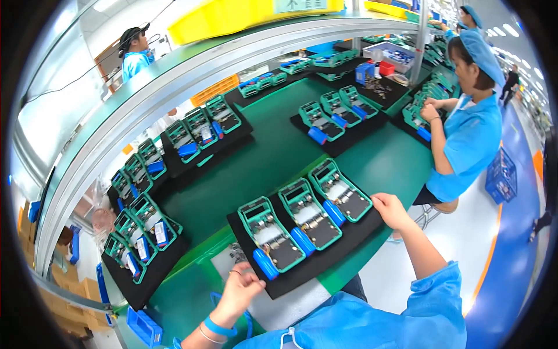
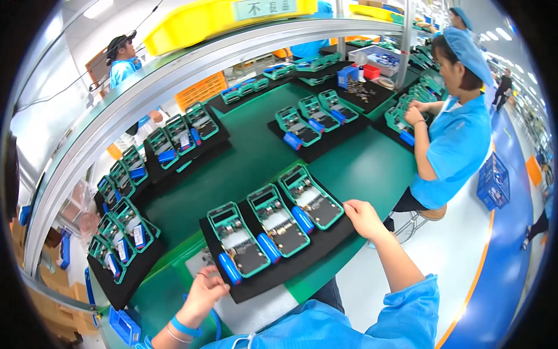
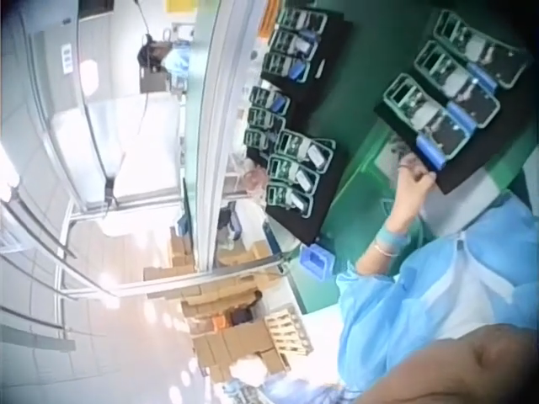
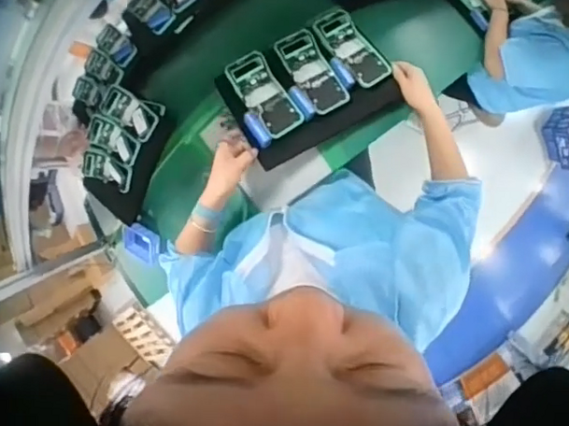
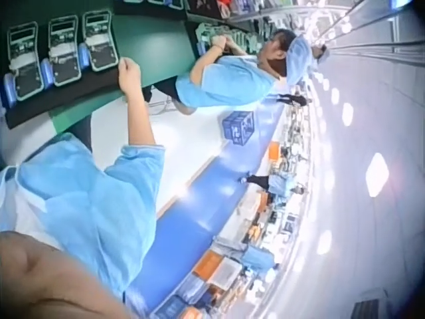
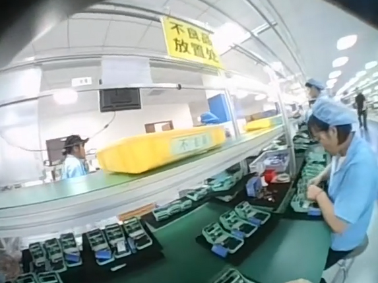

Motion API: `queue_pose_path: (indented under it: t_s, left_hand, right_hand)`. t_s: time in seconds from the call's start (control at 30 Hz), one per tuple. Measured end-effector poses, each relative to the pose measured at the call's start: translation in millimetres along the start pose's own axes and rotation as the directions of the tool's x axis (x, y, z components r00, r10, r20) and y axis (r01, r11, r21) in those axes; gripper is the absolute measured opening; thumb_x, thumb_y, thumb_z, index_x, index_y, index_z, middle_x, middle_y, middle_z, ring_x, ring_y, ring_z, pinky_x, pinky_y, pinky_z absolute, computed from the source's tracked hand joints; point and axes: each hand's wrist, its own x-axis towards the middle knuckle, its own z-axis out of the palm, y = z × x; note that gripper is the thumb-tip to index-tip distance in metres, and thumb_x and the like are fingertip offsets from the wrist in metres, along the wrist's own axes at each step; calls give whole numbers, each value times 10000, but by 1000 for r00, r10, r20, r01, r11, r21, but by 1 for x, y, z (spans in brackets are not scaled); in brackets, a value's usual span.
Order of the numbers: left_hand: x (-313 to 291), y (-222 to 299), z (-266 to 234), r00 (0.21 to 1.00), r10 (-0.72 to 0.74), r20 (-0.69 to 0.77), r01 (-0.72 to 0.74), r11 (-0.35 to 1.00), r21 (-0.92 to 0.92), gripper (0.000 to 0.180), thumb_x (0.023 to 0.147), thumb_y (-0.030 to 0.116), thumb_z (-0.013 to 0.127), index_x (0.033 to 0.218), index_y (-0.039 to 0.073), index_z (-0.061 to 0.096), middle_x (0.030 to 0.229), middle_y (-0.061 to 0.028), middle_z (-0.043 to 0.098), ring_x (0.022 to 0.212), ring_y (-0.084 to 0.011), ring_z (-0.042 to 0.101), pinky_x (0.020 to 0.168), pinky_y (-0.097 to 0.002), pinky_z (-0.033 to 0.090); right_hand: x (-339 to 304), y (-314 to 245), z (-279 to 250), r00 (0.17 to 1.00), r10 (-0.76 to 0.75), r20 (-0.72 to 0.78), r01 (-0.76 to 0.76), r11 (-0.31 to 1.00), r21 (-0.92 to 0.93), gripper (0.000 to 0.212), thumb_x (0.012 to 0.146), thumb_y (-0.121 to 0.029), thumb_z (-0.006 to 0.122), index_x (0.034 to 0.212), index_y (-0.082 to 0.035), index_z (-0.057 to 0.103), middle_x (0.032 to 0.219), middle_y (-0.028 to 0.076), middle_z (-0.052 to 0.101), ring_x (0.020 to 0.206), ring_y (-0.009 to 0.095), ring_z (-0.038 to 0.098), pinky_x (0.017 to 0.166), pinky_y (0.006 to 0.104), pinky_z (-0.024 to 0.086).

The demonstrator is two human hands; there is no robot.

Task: The person assembles electronic devices by hand, placing batteries and circuit boards into green plastic housings on an assembly line.

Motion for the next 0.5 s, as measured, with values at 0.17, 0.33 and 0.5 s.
queue_pose_path:
  t_s: [0.17, 0.33, 0.5]
  left_hand:
    - [19, -17, 68, 954, -112, 277, 124, 992, -25, 625, 894, 18, 677, 1350, 27, 250, 997, -103, 643, 917, -212, 699, 682, -295, 542]
    - [56, -27, 135, 921, -106, 375, 127, 991, -32, 806, 917, -22, 592, 1510, -45, 47, 1281, -238, 521, 1089, -343, 667, 925, -393, 567]
    - [106, -16, 197, 887, -38, 461, 104, 987, -119, 683, 891, -60, 533, 1495, -29, 215, 1309, -185, 542, 1145, -279, 640, 969, -331, 535]
  right_hand:
    - [-23, 58, -53, 967, 125, -221, -146, 986, -83, 266, 986, -199, 564, 1046, 17, 708, 812, 170, 716, 772, 276, 705, 735, 365, 542]
    - [-30, 30, -51, 841, -294, -454, 91, 904, -417, 310, 871, -76, 628, 1179, -41, 645, 1201, 170, 643, 1151, 363, 569, 1000, 452, 446]
    - [-67, -44, 12, 865, -493, -91, 434, 828, -355, 488, 759, -183, 762, 1233, -164, 646, 1324, 100, 583, 1244, 332, 526, 1036, 523, 384]
